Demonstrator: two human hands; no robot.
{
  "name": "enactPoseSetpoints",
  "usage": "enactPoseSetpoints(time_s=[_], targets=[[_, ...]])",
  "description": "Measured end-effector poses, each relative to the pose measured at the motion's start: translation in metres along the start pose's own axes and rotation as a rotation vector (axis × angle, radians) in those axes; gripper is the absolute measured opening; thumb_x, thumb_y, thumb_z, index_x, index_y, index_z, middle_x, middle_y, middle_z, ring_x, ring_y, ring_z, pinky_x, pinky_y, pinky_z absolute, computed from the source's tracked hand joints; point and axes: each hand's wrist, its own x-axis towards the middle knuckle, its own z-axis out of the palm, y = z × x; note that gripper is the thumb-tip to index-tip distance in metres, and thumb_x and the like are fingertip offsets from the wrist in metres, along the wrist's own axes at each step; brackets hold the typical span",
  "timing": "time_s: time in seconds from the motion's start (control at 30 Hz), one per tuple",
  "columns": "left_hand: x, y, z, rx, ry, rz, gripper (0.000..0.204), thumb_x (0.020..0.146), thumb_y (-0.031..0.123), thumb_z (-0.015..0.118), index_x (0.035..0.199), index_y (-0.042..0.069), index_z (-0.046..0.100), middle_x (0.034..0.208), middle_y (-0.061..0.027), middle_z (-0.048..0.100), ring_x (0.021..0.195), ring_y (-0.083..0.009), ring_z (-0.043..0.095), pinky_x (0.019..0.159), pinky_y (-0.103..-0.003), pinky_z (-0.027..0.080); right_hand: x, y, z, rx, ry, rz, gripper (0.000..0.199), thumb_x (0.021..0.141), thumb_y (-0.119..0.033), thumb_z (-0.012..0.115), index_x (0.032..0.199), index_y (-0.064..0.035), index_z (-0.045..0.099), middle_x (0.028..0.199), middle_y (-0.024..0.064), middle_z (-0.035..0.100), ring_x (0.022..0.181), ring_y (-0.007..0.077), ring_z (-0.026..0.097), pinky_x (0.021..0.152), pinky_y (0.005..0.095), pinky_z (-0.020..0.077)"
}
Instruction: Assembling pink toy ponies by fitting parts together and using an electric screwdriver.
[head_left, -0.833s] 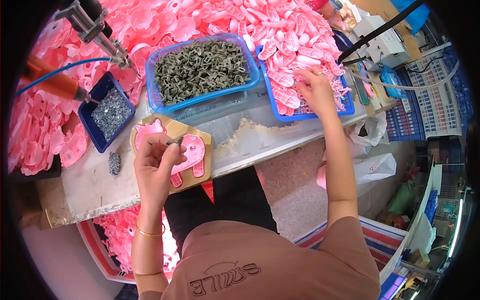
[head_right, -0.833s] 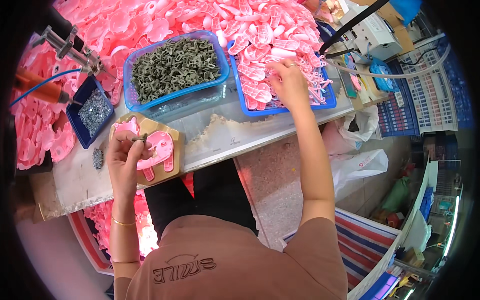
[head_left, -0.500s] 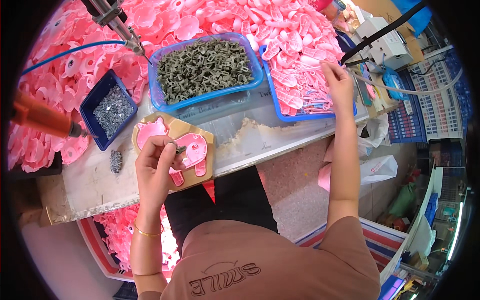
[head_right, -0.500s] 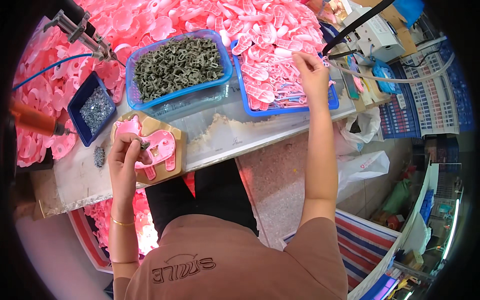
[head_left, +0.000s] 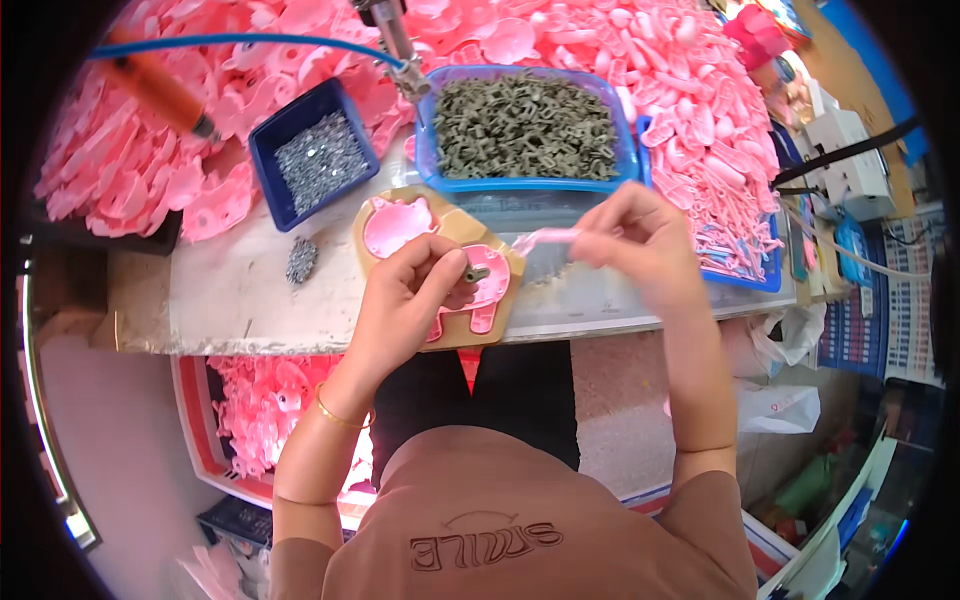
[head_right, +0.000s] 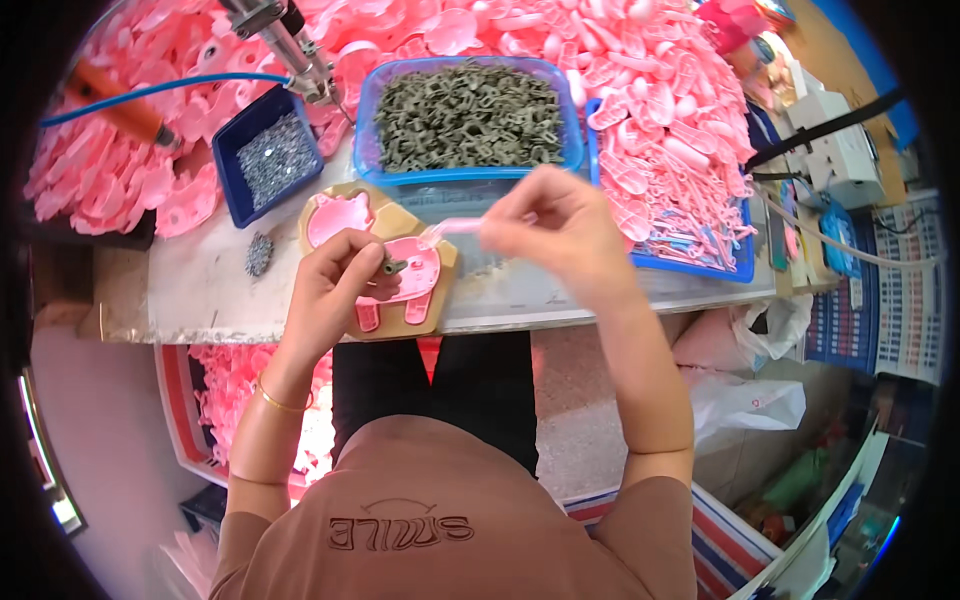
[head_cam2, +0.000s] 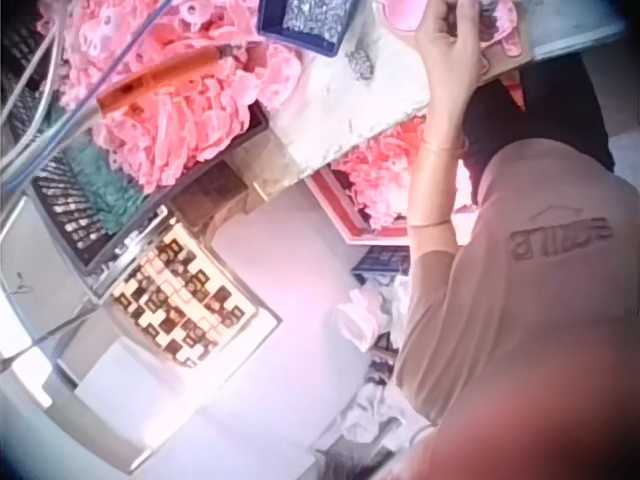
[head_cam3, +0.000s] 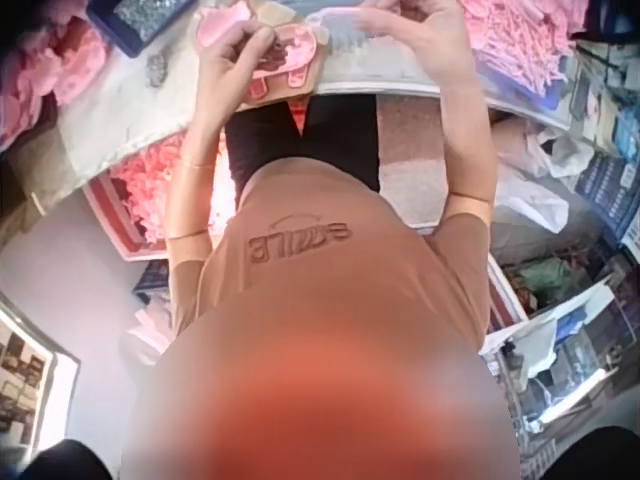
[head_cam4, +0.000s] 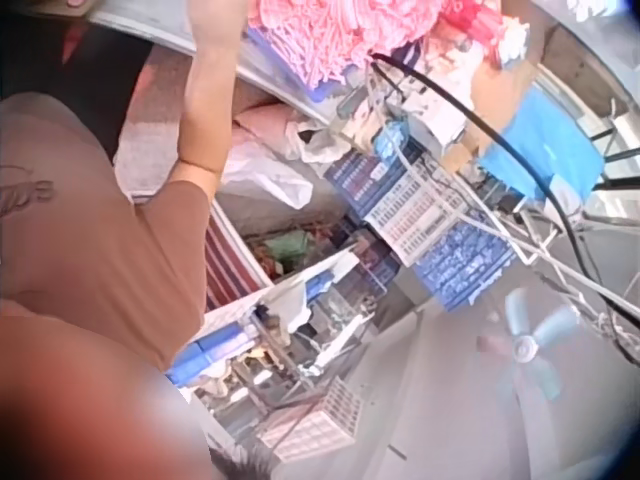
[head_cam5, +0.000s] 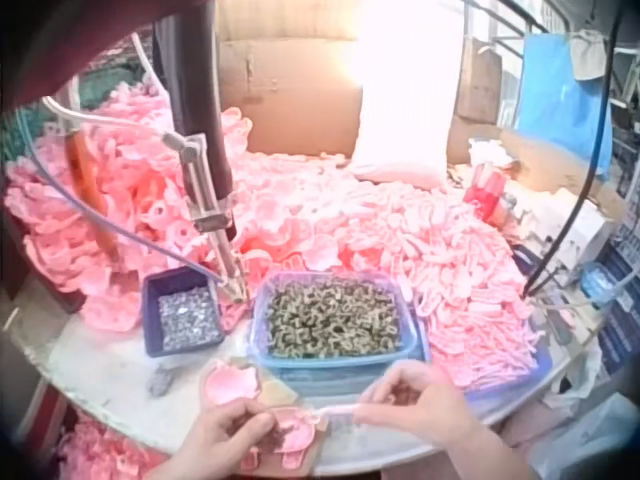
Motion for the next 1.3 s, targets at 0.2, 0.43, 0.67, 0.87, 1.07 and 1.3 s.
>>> enactPoseSetpoints(time_s=[0.2,0.43,0.67,0.87,1.07,1.3], targets=[[-0.007,0.008,-0.009,-0.025,0.039,-0.061,0.023,0.102,0.021,0.056,0.099,-0.002,0.060,0.085,-0.0064,0.068,0.078,-0.0122,0.068,0.070,-0.025,0.057,0.005,0.016,0.053,0.003,-0.092,0.069,0.016,0.083,-0.001,0.076,0.094,-0.0012,0.064,0.086,0.0036,0.068,0.077,0.0064,0.063,0.068,0.0212,0.0509],[-0.010,0.005,-0.009,-0.067,0.127,-0.076,0.022,0.102,0.019,0.056,0.096,-0.002,0.060,0.082,-0.0084,0.068,0.074,-0.0133,0.069,0.067,-0.024,0.057,-0.006,0.017,0.066,-0.286,-0.032,-0.073,0.013,0.083,-0.004,0.078,0.088,-0.0009,0.066,0.084,0.0031,0.069,0.075,0.0060,0.063,0.068,0.0214,0.0513],[-0.013,0.008,-0.004,-0.104,0.144,-0.060,0.022,0.102,0.020,0.056,0.095,-0.001,0.060,0.079,-0.0069,0.067,0.071,-0.0120,0.068,0.064,-0.024,0.056,-0.013,0.024,0.068,-0.398,0.065,-0.202,0.013,0.082,-0.004,0.079,0.087,-0.0006,0.067,0.083,0.0036,0.070,0.074,0.0067,0.062,0.068,0.0227,0.0509],[-0.014,0.004,-0.017,-0.030,-0.015,-0.101,0.023,0.102,0.021,0.055,0.097,0.000,0.061,0.076,-0.0042,0.066,0.065,-0.0089,0.063,0.061,-0.022,0.053,-0.005,0.016,0.062,-0.159,-0.247,0.084,0.019,0.083,-0.007,0.077,0.100,-0.0023,0.072,0.080,0.0014,0.064,0.070,0.0075,0.058,0.065,0.0229,0.0484],[-0.016,0.006,-0.026,-0.034,-0.055,-0.150,0.024,0.102,0.022,0.056,0.097,0.000,0.062,0.073,-0.0033,0.065,0.063,-0.0083,0.063,0.059,-0.021,0.053,0.003,0.013,0.080,-0.492,-0.383,-0.163,0.020,0.084,-0.005,0.072,0.104,-0.0026,0.070,0.079,0.0040,0.062,0.070,0.0110,0.060,0.062,0.0255,0.0478],[-0.028,0.006,-0.053,0.440,0.340,0.008,0.020,0.100,0.018,0.057,0.106,0.000,0.064,0.068,-0.0057,0.063,0.057,-0.0063,0.055,0.057,-0.024,0.046,0.025,0.033,0.102,-0.889,-0.274,-0.624,0.017,0.076,-0.012,0.077,0.091,-0.0065,0.070,0.085,0.0061,0.061,0.080,0.0253,0.061,0.068,0.0342,0.0501]])
